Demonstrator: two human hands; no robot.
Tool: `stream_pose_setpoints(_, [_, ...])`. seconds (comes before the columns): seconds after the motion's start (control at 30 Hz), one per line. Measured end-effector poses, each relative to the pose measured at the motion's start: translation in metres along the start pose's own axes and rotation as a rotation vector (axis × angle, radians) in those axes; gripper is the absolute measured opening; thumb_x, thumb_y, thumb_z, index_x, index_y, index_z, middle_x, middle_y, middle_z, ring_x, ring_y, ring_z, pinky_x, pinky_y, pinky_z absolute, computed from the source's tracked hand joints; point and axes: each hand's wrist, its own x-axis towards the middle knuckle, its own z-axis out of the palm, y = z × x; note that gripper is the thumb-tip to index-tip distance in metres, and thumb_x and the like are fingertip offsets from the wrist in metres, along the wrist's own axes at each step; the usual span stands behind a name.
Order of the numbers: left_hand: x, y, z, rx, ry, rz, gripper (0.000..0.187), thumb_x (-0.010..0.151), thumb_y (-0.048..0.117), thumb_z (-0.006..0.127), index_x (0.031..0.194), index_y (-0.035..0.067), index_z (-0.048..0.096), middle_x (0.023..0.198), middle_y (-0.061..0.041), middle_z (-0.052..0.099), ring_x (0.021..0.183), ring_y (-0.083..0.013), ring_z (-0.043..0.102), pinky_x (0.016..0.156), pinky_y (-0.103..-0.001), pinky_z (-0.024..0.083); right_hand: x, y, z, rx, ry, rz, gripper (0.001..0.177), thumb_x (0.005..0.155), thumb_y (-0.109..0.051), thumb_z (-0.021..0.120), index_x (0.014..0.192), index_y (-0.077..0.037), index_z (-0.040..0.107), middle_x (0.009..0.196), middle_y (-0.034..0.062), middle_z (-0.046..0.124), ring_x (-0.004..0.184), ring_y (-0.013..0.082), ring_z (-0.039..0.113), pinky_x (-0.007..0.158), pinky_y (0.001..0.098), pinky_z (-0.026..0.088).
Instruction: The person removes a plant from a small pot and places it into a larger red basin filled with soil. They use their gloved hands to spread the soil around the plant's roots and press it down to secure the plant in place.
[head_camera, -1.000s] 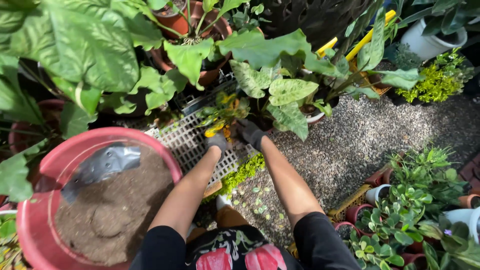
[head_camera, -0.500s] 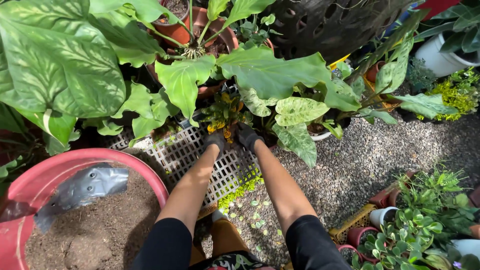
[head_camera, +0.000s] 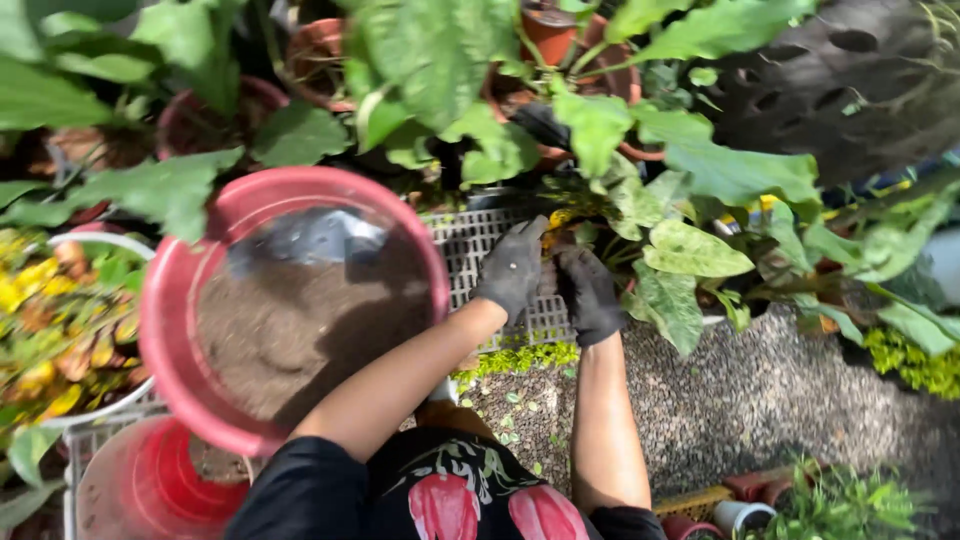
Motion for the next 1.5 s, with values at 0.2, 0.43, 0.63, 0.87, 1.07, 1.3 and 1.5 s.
stream_pose_setpoints(0.2, [-0.087,-0.064,-0.164,0.030,0.218,0.202,0.032,0.099,0.011,0.044,0.121,0.007,0.067,0.115,-0.018,0.070,0.109,-0.0349,0.068,0.096,-0.044,0.055,-0.054,-0.081,0.205,-0.037,-0.147,-0.046,0.024,0.102,-0.014,0.058,0.118,0.003,0.065,0.093,0.0104,0.072,0.078,0.0170,0.069,0.072,0.0297,0.059])
stream_pose_setpoints(0.43, [-0.157,-0.232,-0.233,0.504,0.399,0.075,0.023,0.096,0.017,0.050,0.108,0.011,0.069,0.099,-0.019,0.071,0.095,-0.0394,0.067,0.084,-0.051,0.052,0.007,0.014,0.305,-1.259,-0.401,-0.551,0.018,0.097,-0.022,0.064,0.110,-0.012,0.072,0.106,0.0190,0.071,0.101,0.0401,0.067,0.087,0.0461,0.053])
stream_pose_setpoints(0.63, [-0.156,-0.237,-0.258,0.555,0.276,-0.041,0.045,0.096,0.035,0.057,0.131,0.007,0.061,0.106,-0.021,0.070,0.100,-0.0413,0.065,0.086,-0.052,0.051,-0.006,0.020,0.345,-1.418,-0.314,-0.388,0.026,0.099,-0.029,0.059,0.118,-0.016,0.071,0.117,0.0197,0.068,0.108,0.0403,0.064,0.094,0.0491,0.051])
stream_pose_setpoints(0.87, [-0.134,-0.280,-0.203,0.604,0.387,0.357,0.051,0.078,0.042,0.066,0.118,0.009,0.066,0.113,-0.024,0.069,0.103,-0.0428,0.065,0.087,-0.060,0.049,-0.024,0.044,0.348,-1.311,-0.559,-0.513,0.033,0.098,-0.029,0.060,0.122,-0.007,0.067,0.119,0.0218,0.065,0.108,0.0432,0.062,0.094,0.0495,0.051])
stream_pose_setpoints(1.07, [-0.163,-0.250,-0.178,0.537,-0.009,0.187,0.022,0.079,0.012,0.058,0.097,0.010,0.070,0.104,-0.019,0.068,0.100,-0.0385,0.067,0.087,-0.050,0.052,-0.039,0.077,0.284,-1.446,-0.732,-0.425,0.032,0.094,-0.025,0.063,0.120,-0.008,0.064,0.116,0.0204,0.063,0.110,0.0413,0.061,0.094,0.0485,0.050])
stream_pose_setpoints(1.3, [-0.173,-0.208,-0.211,0.116,0.118,0.065,0.019,0.106,0.022,0.060,0.099,0.005,0.067,0.097,-0.025,0.065,0.097,-0.0452,0.063,0.085,-0.054,0.051,-0.036,0.035,0.285,-1.522,-0.344,-0.329,0.045,0.082,-0.018,0.069,0.125,-0.010,0.063,0.123,0.0216,0.063,0.116,0.0435,0.059,0.097,0.0488,0.050])
stream_pose_setpoints(1.5, [-0.183,-0.238,-0.253,0.373,0.202,0.409,0.032,0.086,0.011,0.057,0.116,0.009,0.068,0.112,-0.024,0.070,0.105,-0.0443,0.065,0.090,-0.054,0.050,-0.049,0.053,0.314,-1.709,-0.334,-0.006,0.044,0.088,-0.024,0.070,0.128,-0.008,0.060,0.129,0.0252,0.061,0.120,0.0459,0.058,0.105,0.0496,0.047])
